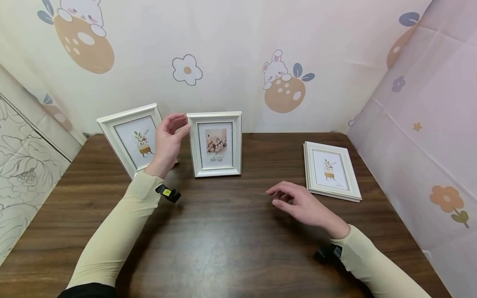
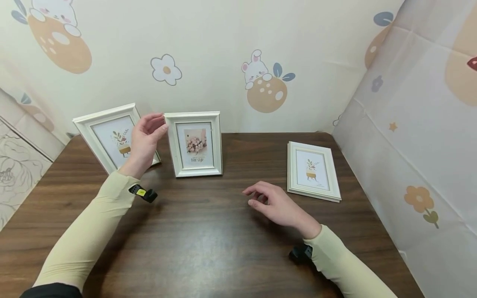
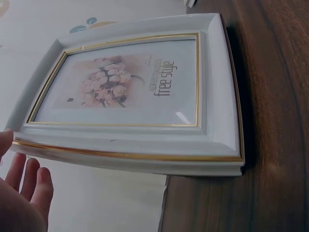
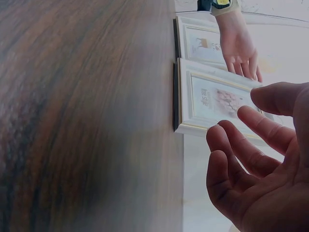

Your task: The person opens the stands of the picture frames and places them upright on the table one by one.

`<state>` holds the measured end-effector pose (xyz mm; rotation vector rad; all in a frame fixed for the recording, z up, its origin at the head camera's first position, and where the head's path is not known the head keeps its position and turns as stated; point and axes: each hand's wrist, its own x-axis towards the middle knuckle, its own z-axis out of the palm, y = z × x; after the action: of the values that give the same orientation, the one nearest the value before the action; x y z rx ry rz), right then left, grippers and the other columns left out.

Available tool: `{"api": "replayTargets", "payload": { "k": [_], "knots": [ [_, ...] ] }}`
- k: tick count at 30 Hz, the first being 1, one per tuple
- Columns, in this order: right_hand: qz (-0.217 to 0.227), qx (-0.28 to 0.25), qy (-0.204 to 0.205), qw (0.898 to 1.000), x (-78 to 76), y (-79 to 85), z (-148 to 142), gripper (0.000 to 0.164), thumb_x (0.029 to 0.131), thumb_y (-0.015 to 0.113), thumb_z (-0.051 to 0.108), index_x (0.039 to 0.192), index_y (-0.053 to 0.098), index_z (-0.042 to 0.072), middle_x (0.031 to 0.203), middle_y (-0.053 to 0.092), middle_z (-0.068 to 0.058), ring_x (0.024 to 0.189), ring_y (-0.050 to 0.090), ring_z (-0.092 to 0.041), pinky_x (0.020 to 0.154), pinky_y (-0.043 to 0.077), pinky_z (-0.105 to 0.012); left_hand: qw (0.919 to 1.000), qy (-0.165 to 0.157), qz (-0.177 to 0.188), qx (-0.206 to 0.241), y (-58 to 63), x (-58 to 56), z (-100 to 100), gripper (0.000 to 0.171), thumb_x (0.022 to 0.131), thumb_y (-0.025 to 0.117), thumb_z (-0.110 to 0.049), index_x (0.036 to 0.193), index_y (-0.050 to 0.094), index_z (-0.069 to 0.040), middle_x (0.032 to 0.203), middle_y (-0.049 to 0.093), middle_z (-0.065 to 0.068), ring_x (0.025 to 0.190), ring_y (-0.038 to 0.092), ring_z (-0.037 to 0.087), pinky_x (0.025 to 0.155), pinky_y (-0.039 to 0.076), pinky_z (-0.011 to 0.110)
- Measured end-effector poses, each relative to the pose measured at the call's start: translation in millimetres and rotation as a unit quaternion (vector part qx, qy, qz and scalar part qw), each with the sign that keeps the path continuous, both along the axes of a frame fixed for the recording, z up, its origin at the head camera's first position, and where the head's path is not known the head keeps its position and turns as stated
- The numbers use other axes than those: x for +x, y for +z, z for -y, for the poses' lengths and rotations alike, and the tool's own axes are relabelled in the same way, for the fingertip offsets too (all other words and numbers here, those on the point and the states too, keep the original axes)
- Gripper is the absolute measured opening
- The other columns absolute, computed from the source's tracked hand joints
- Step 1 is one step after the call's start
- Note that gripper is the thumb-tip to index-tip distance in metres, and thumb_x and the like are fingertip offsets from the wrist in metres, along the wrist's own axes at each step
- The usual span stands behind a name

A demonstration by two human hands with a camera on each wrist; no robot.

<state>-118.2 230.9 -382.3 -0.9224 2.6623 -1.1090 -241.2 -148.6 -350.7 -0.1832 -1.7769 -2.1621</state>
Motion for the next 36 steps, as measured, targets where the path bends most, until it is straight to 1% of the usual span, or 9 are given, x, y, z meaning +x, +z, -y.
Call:
{"api": "replayTargets", "payload": {
  "k": [4,7,12,16,20,23,27,32,36],
  "knots": [
    [-0.002,-0.003,-0.005,1.000,-1.3,-1.9,-3.1,0.022,0.097,0.066,0.012,0.119,0.067,0.011,0.105,0.067,-0.004,0.089,0.062,-0.011,0.075,0.053,-0.031,1.0000,0.001,-0.003,-0.007,-1.1,4.9,5.9,0.024,0.092,0.068,0.002,0.115,0.066,-0.006,0.120,0.067,0.008,0.113,0.060,0.020,0.088,0.051,0.026],
    [0.003,-0.001,-0.012,1.000,-2.8,-0.8,-6.8,0.022,0.098,0.065,0.013,0.119,0.066,0.010,0.106,0.066,-0.005,0.089,0.062,-0.012,0.077,0.053,-0.032,0.9997,-0.002,0.010,-0.024,-1.9,9.3,9.2,0.017,0.094,0.068,-0.002,0.109,0.065,-0.008,0.117,0.067,0.009,0.105,0.062,0.019,0.085,0.052,0.030],
    [0.005,0.002,-0.027,1.000,-8.0,2.4,-15.1,0.022,0.100,0.063,0.018,0.120,0.066,0.010,0.109,0.066,-0.006,0.091,0.061,-0.012,0.080,0.053,-0.034,0.9975,-0.033,0.042,-0.046,-2.6,18.9,12.4,0.011,0.096,0.066,-0.006,0.104,0.063,-0.012,0.109,0.065,0.010,0.092,0.064,0.017,0.082,0.052,0.038],
    [0.005,0.003,-0.040,0.999,-13.3,5.7,-23.5,0.022,0.100,0.063,0.018,0.120,0.067,0.011,0.112,0.066,-0.006,0.093,0.061,-0.014,0.081,0.054,-0.035,0.9943,-0.056,0.062,-0.066,-3.2,27.1,13.4,0.009,0.097,0.066,-0.011,0.106,0.062,-0.013,0.107,0.065,0.009,0.090,0.064,0.017,0.079,0.052,0.034],
    [-0.006,0.006,-0.062,0.998,-18.2,9.0,-33.5,0.021,0.100,0.063,0.017,0.119,0.068,0.012,0.113,0.067,-0.007,0.093,0.062,-0.015,0.080,0.053,-0.036,0.9895,-0.079,0.070,-0.098,-6.7,35.4,13.1,0.011,0.098,0.065,-0.013,0.107,0.062,-0.008,0.103,0.065,0.009,0.091,0.063,0.021,0.076,0.052,0.033],
    [-0.023,0.011,-0.084,0.996,-22.9,11.7,-41.0,0.019,0.099,0.063,0.017,0.118,0.068,0.013,0.112,0.068,-0.007,0.092,0.062,-0.016,0.078,0.053,-0.034,0.9815,-0.114,0.070,-0.137,-10.3,42.9,12.6,0.016,0.098,0.063,-0.010,0.111,0.060,-0.001,0.101,0.065,0.007,0.090,0.062,0.022,0.076,0.053,0.031],
    [-0.044,0.015,-0.101,0.994,-29.9,16.4,-50.7,0.019,0.099,0.063,0.014,0.117,0.068,0.011,0.110,0.069,-0.007,0.090,0.063,-0.016,0.077,0.053,-0.031,0.9639,-0.168,0.069,-0.194,-14.2,53.1,12.4,0.021,0.099,0.061,-0.008,0.114,0.057,0.006,0.101,0.064,0.011,0.090,0.064,0.027,0.074,0.054,0.029],
    [-0.054,0.021,-0.121,0.991,-37.1,24.2,-65.1,0.019,0.099,0.063,0.015,0.117,0.069,0.010,0.110,0.070,-0.007,0.092,0.063,-0.013,0.077,0.051,-0.024,0.9433,-0.228,0.082,-0.227,-18.1,61.2,12.1,0.019,0.099,0.061,-0.009,0.113,0.058,0.004,0.106,0.060,0.030,0.094,0.061,0.044,0.075,0.055,0.033],
    [-0.060,0.030,-0.141,0.988,-42.8,33.1,-79.4,0.021,0.100,0.063,0.017,0.118,0.068,0.011,0.113,0.070,-0.008,0.093,0.061,-0.010,0.077,0.048,-0.016,0.9272,-0.264,0.094,-0.249,-19.8,65.7,12.4,0.020,0.100,0.060,-0.011,0.114,0.058,0.004,0.106,0.060,0.029,0.097,0.058,0.048,0.082,0.055,0.045]
  ]
}}
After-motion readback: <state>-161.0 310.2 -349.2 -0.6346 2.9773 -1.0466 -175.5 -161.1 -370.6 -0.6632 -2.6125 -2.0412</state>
